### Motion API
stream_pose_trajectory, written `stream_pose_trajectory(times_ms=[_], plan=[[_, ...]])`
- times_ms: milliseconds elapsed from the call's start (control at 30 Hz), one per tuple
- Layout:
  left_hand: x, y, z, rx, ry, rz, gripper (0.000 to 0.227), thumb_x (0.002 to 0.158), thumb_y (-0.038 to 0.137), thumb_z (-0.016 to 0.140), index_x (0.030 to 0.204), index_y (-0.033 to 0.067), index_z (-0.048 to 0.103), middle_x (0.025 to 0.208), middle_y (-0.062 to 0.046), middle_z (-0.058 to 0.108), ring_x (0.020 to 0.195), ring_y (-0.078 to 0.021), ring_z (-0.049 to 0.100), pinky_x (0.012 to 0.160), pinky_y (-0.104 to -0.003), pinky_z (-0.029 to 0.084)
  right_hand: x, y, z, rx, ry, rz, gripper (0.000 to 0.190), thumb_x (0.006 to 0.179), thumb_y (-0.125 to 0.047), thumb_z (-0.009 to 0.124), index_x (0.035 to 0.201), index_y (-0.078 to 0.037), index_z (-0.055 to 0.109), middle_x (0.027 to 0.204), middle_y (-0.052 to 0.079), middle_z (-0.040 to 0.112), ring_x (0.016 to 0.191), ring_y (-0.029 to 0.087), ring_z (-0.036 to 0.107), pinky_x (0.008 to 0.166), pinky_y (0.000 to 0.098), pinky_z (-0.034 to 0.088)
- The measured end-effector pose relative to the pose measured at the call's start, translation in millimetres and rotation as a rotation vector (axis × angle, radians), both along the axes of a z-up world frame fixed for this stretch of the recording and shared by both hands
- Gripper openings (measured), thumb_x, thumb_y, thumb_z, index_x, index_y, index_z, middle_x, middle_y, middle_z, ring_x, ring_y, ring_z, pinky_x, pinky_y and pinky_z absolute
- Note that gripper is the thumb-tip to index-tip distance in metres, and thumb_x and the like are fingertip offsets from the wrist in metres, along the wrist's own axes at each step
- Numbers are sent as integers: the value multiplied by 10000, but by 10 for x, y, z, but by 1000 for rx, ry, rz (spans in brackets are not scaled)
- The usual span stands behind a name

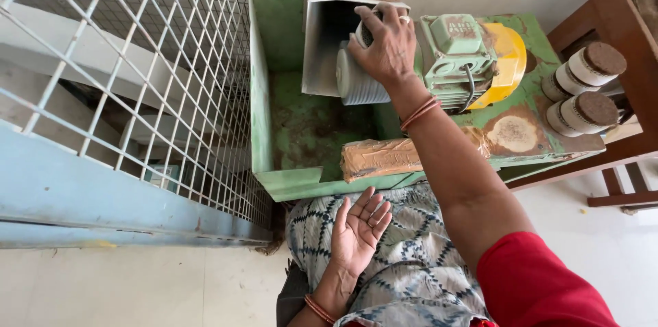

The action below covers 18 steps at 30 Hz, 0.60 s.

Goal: The person repeatedly picks up small cylindrical containers filled with grains and presses them against a rotating grinding wheel to process the contents. The person handles the containers one at a time, moving them between the grinding wheel and a nearby stack.

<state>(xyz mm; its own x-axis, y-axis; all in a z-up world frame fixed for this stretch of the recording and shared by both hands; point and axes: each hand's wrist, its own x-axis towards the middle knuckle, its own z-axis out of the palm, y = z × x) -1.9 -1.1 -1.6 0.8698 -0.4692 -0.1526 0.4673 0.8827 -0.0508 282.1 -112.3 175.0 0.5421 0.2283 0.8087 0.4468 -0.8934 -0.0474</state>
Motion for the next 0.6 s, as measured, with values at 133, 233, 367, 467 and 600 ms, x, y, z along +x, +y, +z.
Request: stream_pose_trajectory(times_ms=[133,233,367,467,600], plan=[[17,12,-27,-19,18,5,581,1043,443,495,1459,39,531,1316,-107,680,1262,-273,633,1129,-432,495,-426,82,-67,-22,60,20,472,823,-317,822,1261,-176,721,1194,106,580,1113,328,552,938,476,461],[25,-2,-70,-12,26,1,588,1036,446,498,1455,35,533,1324,-112,676,1268,-284,622,1122,-437,492,-835,39,-215,-48,95,38,485,841,-301,822,1292,-167,704,1228,108,565,1128,330,547,947,478,459],[7,-25,-101,-34,31,-13,583,1045,445,494,1456,31,525,1327,-120,671,1278,-288,614,1123,-440,489,-1018,6,-357,-137,55,65,536,818,-292,822,1320,-167,681,1254,108,539,1138,336,535,957,478,458],[10,-17,-83,-16,-4,7,586,1056,442,488,1463,21,518,1324,-124,671,1276,-285,619,1135,-439,492,-752,48,-241,-119,8,79,527,857,-289,819,1350,-169,675,1244,99,529,1139,324,526,979,481,456],[0,-8,-25,-2,-20,24,585,1060,438,488,1472,23,516,1317,-126,674,1265,-282,627,1129,-436,498,-198,107,29,-52,-42,23,488,885,-305,810,1333,-165,676,1230,97,541,1130,316,529,986,484,444]])
